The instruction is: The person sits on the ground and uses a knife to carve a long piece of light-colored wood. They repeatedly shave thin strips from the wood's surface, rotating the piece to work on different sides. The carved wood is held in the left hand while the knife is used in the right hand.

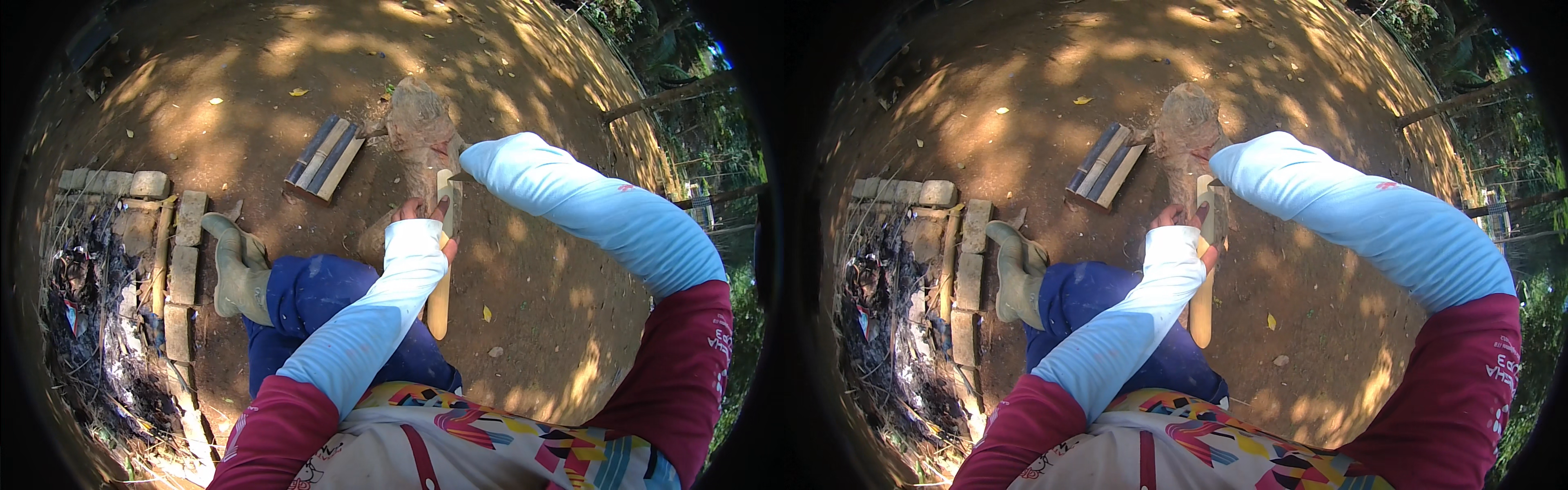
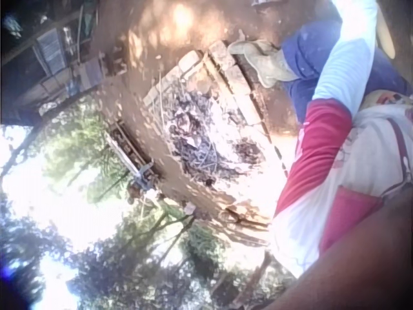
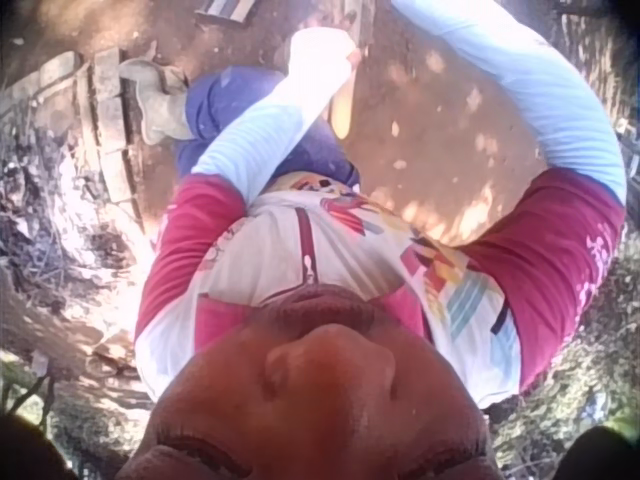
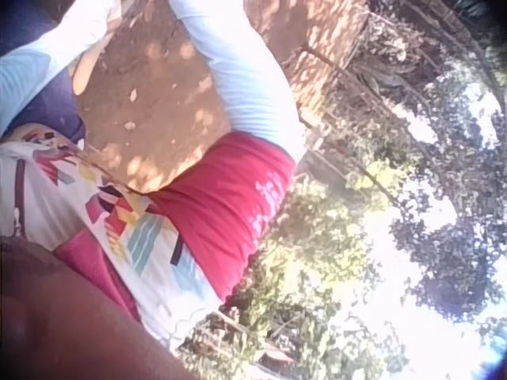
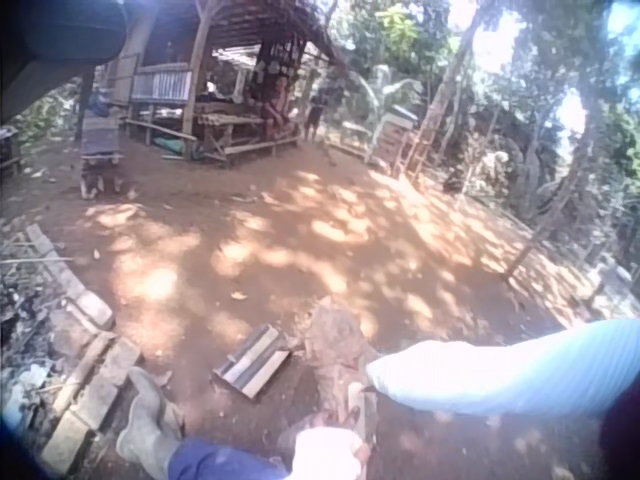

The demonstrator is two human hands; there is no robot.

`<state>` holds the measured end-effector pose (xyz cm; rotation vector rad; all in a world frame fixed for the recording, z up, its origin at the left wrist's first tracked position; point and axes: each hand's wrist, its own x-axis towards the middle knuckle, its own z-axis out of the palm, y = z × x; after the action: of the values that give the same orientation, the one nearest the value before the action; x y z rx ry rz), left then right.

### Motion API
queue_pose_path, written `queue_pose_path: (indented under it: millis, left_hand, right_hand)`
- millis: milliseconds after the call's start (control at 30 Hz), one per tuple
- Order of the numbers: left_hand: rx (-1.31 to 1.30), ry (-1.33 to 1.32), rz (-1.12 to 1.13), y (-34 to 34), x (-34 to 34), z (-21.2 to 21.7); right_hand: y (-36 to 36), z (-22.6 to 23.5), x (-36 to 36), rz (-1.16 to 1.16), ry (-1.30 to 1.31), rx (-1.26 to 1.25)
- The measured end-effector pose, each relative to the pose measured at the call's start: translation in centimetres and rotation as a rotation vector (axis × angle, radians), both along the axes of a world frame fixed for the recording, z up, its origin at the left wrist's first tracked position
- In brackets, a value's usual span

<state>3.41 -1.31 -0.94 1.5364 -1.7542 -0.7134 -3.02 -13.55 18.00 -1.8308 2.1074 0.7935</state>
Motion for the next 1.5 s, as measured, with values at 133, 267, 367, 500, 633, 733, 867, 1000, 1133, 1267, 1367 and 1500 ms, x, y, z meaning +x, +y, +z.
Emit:
queue_pose_path:
  millis: [133, 267, 367, 500, 633, 733, 867, 1000, 1133, 1267, 1367, 1500]
  left_hand:
    - [-0.024, -0.013, 0.012, 0.0, -0.1, -0.5]
    - [-0.005, 0.006, 0.000, -0.1, 0.1, -0.1]
    - [-0.029, 0.012, 0.016, -0.2, -0.1, -0.4]
    - [-0.043, -0.006, 0.028, -0.2, -0.6, -1.0]
    - [-0.024, -0.004, 0.022, -0.1, -0.3, -0.7]
    - [-0.020, -0.002, 0.015, -0.1, 0.0, -0.5]
    - [-0.051, 0.006, 0.011, -0.1, -0.6, -1.2]
    - [-0.036, -0.033, 0.040, -0.3, -0.8, -1.2]
    - [-0.039, -0.017, 0.032, -0.4, -0.7, -1.2]
    - [-0.015, -0.019, 0.004, -0.3, -0.8, -0.9]
    - [0.007, -0.012, 0.009, -0.1, -0.5, -0.6]
    - [0.031, -0.030, 0.019, 0.0, -0.2, -0.1]
  right_hand:
    - [-1.5, -0.9, -0.1, 0.230, 0.210, 0.111]
    - [-1.3, -1.0, 0.1, 0.326, 0.251, 0.138]
    - [-1.5, -0.9, 0.1, 0.359, 0.281, 0.162]
    - [-1.1, 0.2, -0.1, 0.377, 0.323, 0.231]
    - [-0.3, 1.6, -0.4, 0.508, 0.301, 0.228]
    - [-0.2, 2.1, -1.1, 0.580, 0.147, 0.143]
    - [-1.8, -0.4, -2.1, 0.485, 0.291, 0.133]
    - [-2.4, -0.4, -2.5, 0.392, 0.220, 0.147]
    - [-1.3, 0.9, -1.5, 0.336, 0.192, 0.177]
    - [-0.5, -0.2, -2.4, 0.323, 0.233, 0.107]
    - [-1.6, -1.2, -0.9, 0.550, 0.523, 0.275]
    - [0.5, 0.1, 0.3, 0.578, 0.368, 0.142]
